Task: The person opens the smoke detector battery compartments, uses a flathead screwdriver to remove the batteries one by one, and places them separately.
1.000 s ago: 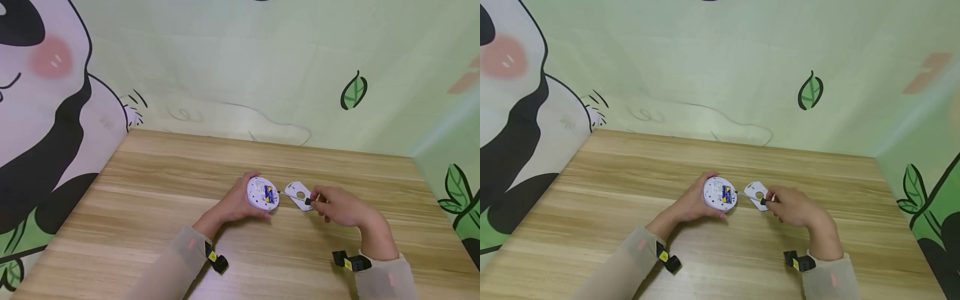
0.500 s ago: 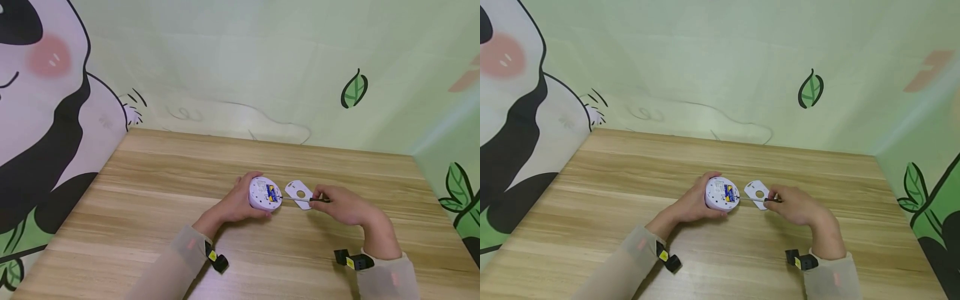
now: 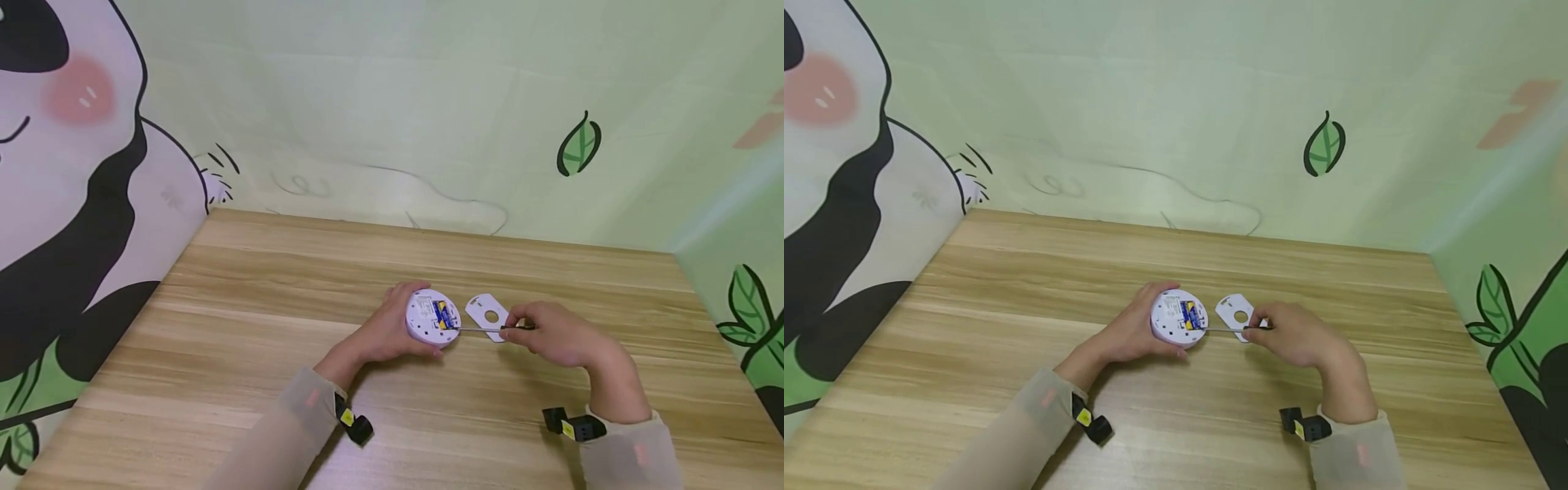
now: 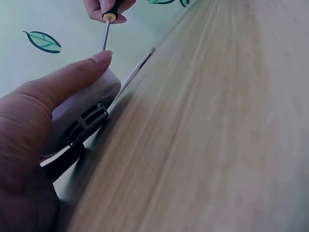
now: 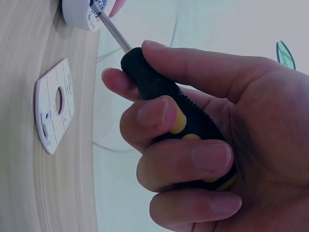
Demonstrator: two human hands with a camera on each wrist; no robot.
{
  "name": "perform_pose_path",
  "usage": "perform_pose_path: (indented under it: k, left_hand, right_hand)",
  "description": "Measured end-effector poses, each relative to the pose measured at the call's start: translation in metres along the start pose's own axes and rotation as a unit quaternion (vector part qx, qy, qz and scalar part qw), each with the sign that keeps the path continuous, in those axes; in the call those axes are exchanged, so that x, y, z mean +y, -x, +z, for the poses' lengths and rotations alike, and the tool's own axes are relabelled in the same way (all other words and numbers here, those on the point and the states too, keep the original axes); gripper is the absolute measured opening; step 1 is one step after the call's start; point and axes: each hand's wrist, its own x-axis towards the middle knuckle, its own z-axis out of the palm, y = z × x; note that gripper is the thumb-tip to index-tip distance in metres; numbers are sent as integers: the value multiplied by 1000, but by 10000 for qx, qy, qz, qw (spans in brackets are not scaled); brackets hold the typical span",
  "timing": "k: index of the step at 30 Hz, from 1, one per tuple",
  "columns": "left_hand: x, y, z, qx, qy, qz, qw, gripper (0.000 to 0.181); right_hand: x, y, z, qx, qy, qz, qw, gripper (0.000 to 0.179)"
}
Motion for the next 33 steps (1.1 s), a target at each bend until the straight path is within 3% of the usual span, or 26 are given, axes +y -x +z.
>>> perform_pose_path:
  k: [9,16,24,33]
  left_hand:
    - [1,1,-2,-138,14,63,9999,116]
    - [0,2,-1,-144,178,21,9997,117]
    - [1,1,-1,-235,218,-153,9994,121]
    - [2,1,-1,-262,136,25,9996,120]
  right_hand:
    - [1,-3,-1,247,57,240,9994,25]
    - [-1,-4,0,528,369,142,9978,23]
    - [-3,-4,0,556,425,162,9974,24]
    - [-3,-4,0,516,538,198,9970,26]
